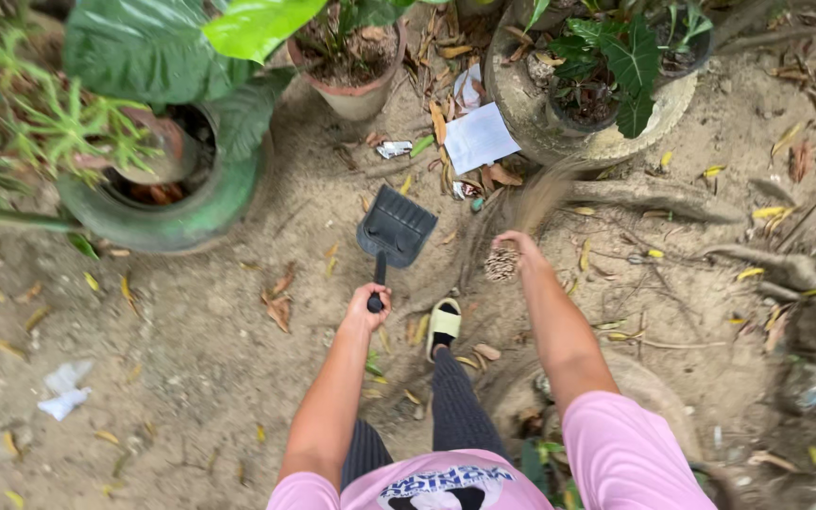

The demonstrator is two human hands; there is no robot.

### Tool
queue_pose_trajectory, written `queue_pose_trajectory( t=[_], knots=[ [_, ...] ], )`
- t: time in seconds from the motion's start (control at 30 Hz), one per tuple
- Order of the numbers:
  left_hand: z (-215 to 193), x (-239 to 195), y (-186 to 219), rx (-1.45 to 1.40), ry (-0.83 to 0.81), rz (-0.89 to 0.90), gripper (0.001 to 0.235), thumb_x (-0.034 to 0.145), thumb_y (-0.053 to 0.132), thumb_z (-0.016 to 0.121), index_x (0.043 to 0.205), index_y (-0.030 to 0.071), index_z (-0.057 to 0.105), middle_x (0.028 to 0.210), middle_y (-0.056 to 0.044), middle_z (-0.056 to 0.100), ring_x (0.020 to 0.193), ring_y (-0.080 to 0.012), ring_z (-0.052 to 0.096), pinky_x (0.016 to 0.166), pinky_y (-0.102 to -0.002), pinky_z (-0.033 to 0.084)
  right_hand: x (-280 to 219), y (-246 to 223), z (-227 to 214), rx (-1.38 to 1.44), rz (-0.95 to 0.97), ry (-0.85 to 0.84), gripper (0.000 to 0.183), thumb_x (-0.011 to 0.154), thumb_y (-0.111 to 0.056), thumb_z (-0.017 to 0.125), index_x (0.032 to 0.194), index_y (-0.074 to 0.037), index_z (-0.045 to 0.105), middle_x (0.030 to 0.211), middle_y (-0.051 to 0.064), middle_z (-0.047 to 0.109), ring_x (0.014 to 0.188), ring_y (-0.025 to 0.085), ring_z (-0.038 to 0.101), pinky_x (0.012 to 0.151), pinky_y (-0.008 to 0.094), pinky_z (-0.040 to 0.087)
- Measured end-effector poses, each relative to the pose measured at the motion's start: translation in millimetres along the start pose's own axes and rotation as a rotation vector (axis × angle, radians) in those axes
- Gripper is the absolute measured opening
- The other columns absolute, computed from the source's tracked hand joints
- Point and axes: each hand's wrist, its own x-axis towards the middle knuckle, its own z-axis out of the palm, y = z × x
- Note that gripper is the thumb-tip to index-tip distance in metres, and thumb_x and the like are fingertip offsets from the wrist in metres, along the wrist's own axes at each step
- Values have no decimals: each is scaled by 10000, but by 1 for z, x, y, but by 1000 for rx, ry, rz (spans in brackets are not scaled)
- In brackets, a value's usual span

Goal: The person sweeps dirt, dried leaves, and debris into a dustpan using a whisk broom while moving through a backyard garden area.

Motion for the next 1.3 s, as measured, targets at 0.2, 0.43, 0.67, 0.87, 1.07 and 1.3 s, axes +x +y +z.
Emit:
queue_pose_trajectory(
  t=[0.2,0.43,0.67,0.87,1.07,1.3],
  knots=[
    [36,23,-28,-143,34,8,128,849,33,603,924,-51,541,761,-114,602,533,-160,579,472,-240,533,-45,20,-42,-660,187,68,166,789,-205,696,746,-47,723,693,110,711,624,254,676,592,427,561],
    [57,5,-6,-125,105,96,160,855,32,604,975,-63,556,831,-156,612,578,-166,597,499,-230,558,-221,-42,-75,-1094,137,261,1114,726,97,635,1632,-175,45,970,283,671,703,293,675,656,417,592],
    [71,32,-22,-159,71,183,152,874,23,595,997,-45,537,847,-149,605,591,-175,600,513,-242,551,-87,-58,-44,-1136,61,354,860,693,3,737,1474,55,381,1071,225,653,827,323,684,673,439,592],
    [87,19,-21,-199,72,201,167,853,-4,632,989,-9,534,824,-132,588,600,-176,573,497,-253,506,-98,-17,-46,-1459,144,91,1199,643,-36,779,1630,-135,107,1448,228,470,1266,378,564,1014,469,525],
    [88,-18,-28,-346,-31,168,169,880,-24,625,1018,-49,530,841,-148,598,632,-193,595,527,-241,535,-216,-86,-53,-1703,87,10,1205,680,-40,737,1647,-248,48,1349,275,558,1130,370,570,952,445,499],
    [153,13,-63,-305,-39,241,144,870,7,621,1000,-26,567,792,-121,621,599,-177,595,520,-290,524,-190,-222,19,-1669,-31,98,1109,745,-53,708,1646,-263,95,1132,235,692,634,276,672,613,417,577]
  ],
)
